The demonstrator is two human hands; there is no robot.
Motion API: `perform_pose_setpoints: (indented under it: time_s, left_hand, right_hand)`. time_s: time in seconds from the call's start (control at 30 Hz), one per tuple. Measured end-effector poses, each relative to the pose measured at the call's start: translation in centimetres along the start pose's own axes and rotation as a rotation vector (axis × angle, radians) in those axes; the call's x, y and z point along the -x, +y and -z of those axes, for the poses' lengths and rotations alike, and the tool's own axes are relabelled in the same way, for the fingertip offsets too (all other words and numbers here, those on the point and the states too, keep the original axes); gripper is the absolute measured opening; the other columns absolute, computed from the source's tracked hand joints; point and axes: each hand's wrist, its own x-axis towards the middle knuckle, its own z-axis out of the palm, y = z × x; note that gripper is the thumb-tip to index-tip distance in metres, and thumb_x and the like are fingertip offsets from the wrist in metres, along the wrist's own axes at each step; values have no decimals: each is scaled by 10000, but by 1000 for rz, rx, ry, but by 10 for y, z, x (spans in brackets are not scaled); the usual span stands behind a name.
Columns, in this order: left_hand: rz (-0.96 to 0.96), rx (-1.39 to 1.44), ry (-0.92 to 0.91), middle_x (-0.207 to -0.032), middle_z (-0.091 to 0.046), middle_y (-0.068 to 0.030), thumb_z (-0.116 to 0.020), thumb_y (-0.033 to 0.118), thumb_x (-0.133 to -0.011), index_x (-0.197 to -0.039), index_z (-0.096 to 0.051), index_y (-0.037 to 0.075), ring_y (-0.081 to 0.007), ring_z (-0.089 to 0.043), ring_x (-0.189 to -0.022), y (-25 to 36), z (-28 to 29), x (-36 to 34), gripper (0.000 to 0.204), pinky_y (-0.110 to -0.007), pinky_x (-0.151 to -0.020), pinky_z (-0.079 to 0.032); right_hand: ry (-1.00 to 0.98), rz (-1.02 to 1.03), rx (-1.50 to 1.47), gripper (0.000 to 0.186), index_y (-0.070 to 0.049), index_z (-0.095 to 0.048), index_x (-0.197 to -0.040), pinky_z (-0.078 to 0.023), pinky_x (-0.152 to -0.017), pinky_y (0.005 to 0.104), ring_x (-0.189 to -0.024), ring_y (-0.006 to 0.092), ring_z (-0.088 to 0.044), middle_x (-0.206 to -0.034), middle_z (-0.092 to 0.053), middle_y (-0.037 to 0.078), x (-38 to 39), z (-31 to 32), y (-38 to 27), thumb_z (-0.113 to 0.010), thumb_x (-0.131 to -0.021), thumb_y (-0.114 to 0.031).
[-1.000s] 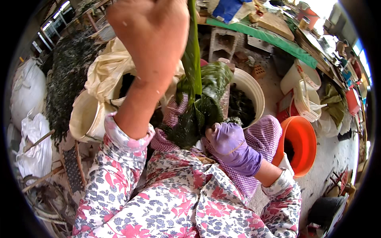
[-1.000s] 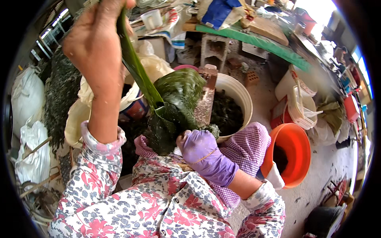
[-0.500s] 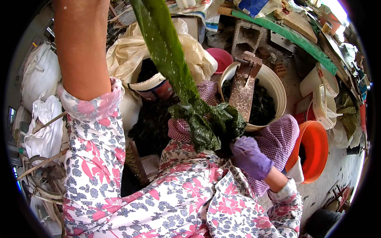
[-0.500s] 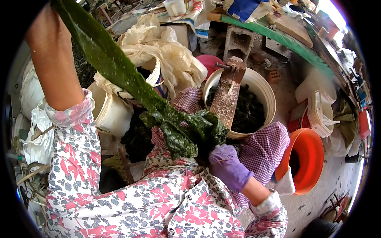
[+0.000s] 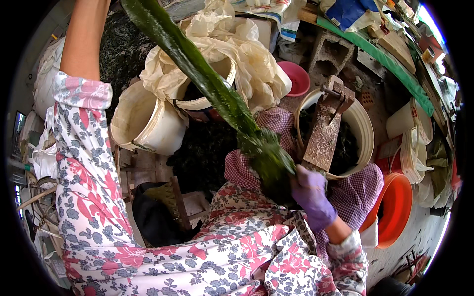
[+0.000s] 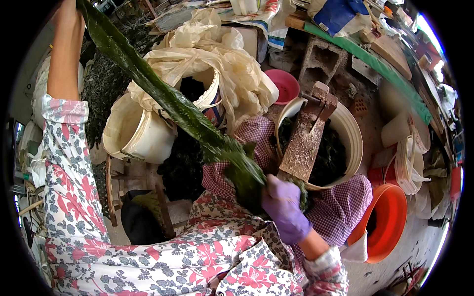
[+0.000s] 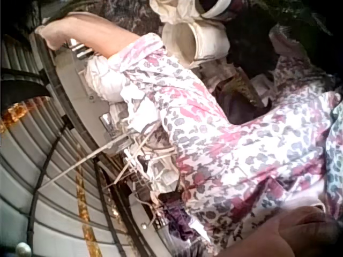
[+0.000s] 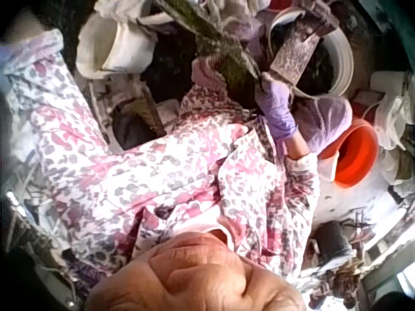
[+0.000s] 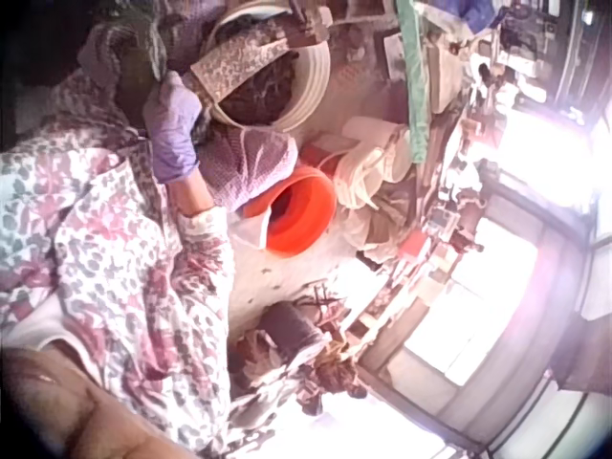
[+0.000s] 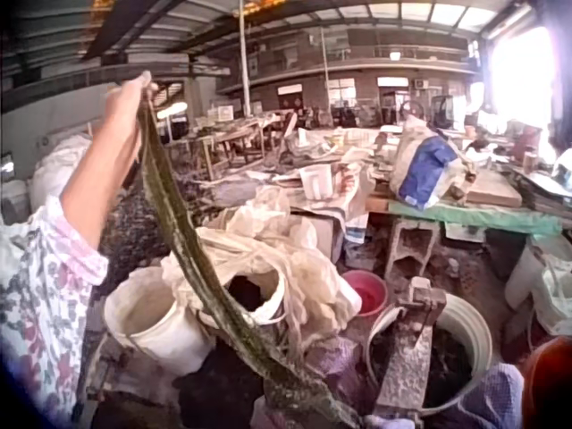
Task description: The person sits and uses a manual guillotine-style cutter to slice large sheets of dark green seaweed into smaller pieces. They repeatedly pick up the seaweed, position it on the cutter, and press down the lever to cut it, dropping the pieces into a white bucket below.
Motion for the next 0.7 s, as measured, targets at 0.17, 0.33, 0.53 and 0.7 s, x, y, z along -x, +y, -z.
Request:
perform_pose_setpoints:
  time_s: [0.17, 0.33, 0.53, 0.7]
  left_hand:
    - [129, -284, 139, -843, -604, -274, -703, 250, -664, -774, -607, -130, -353, -592, -790, -40, 50, -5, 407, -445, -703, -470]
    - [127, 87, 251, -776, -583, -293, -646, -124, -705, -783, -446, -195, -300, -613, -591, -88, 112, -69, 226, -330, -497, -550]
    - [541, -101, -449, -544, -464, 26, -668, 232, -785, -791, -624, -19, -53, -398, -416, -69, 80, 98, 255, -185, -366, -295]
    - [705, 42, -948, -588, -557, -3, -641, 268, -801, -782, -675, 38, -66, -475, -484, -25, 49, 269, 234, -202, -468, -379]
  right_hand:
    - [-22, -445, -343, 229, 13, -615, -939, -437, -600, 236, -670, 116, -569, -738, -635, 87, 64, 25, 58, -526, -739, 80]
    - [339, -867, -787, 184, 48, -595, -1000, -443, -739, 225, -818, 134, -565, -931, -619, 70, 77, 53, 90, -511, -844, -4]
    - [184, -585, -595, 227, 30, -567, -1051, -441, -779, 226, -824, 119, -551, -876, -595, 20, 57, 77, 27, -503, -835, 0]
    - [-308, 72, -179, 438, 13, -493, -1143, -472, -633, 298, -755, 201, -573, -819, -572, 113, -1, 35, -31, -618, -739, -102]
